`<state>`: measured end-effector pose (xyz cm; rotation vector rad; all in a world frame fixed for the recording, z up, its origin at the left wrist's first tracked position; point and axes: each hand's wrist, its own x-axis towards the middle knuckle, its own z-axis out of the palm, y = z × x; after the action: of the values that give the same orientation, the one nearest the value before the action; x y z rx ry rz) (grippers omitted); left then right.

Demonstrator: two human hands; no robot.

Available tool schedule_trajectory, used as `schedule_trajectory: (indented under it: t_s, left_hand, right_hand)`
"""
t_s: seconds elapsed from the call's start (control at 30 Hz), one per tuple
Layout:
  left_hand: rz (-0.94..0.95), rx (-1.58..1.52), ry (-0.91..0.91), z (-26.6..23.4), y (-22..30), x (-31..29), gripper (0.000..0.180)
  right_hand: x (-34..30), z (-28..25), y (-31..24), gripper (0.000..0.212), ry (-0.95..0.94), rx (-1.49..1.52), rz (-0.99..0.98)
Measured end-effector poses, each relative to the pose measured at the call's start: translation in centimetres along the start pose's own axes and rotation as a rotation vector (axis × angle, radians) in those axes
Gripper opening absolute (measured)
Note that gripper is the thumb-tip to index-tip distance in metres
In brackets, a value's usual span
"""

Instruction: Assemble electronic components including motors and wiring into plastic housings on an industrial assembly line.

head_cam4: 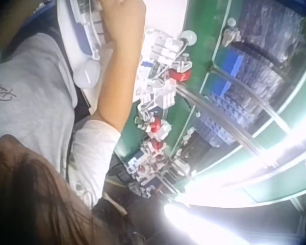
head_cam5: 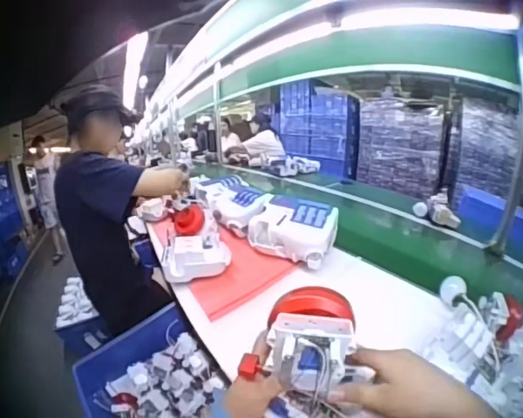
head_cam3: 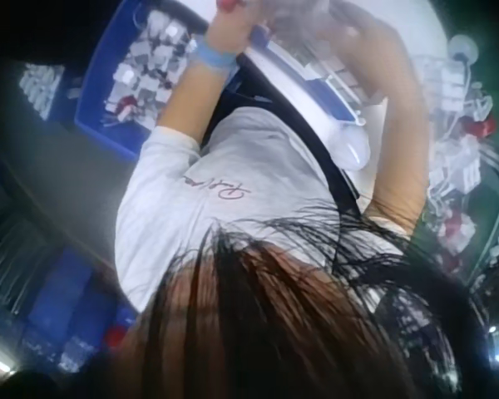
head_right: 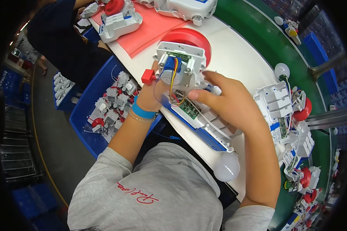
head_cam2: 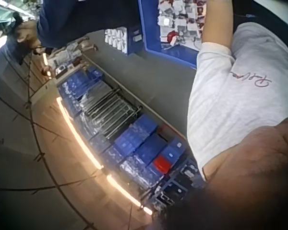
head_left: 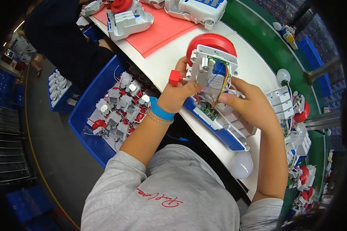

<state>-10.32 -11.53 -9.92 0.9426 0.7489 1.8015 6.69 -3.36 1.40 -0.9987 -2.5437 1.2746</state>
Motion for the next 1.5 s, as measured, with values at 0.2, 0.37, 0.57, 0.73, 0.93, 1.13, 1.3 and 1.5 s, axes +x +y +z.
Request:
schedule_trajectory:
  t_s: [0.2,0.37,0.57,0.73,0.93,1.13,1.3,1.5]
  left_hand:
    - [0.066,0.098,0.178,2.2,1.2,-0.3,0.064]
    - [0.121,0.074,0.205,2.7,1.2,-0.8,0.067]
    - [0.150,0.003,0.200,3.1,1.4,-1.2,0.070]
    - [0.230,0.051,0.209,2.8,0.8,-0.9,0.071]
    - [0.274,0.176,0.227,2.7,0.2,-0.8,0.074]
    - [0.319,0.292,0.245,2.3,-0.2,-1.1,0.076]
    - [0.333,0.277,0.260,2.5,-0.2,-1.1,0.079]
    - [0.322,0.361,0.249,2.0,-0.6,-1.1,0.080]
  right_hand:
    - [-1.3,-2.4,1.1,0.026,0.080,0.092,0.014]
    - [-0.6,-2.9,0.2,0.022,-0.048,-0.050,0.038]
    - [0.7,-1.9,-0.3,0.023,-0.103,-0.136,0.004]
    - [2.2,0.6,-1.2,0.018,-0.023,-0.262,0.060]
    - [4.3,1.2,1.2,0.023,-0.156,-0.171,-0.071]
    - [3.9,0.1,-1.1,0.028,-0.332,-0.294,-0.005]
    - [4.1,-0.3,-1.7,0.028,-0.415,-0.412,0.064]
    - [3.3,-0.2,-1.3,0.028,-0.284,-0.317,0.020]
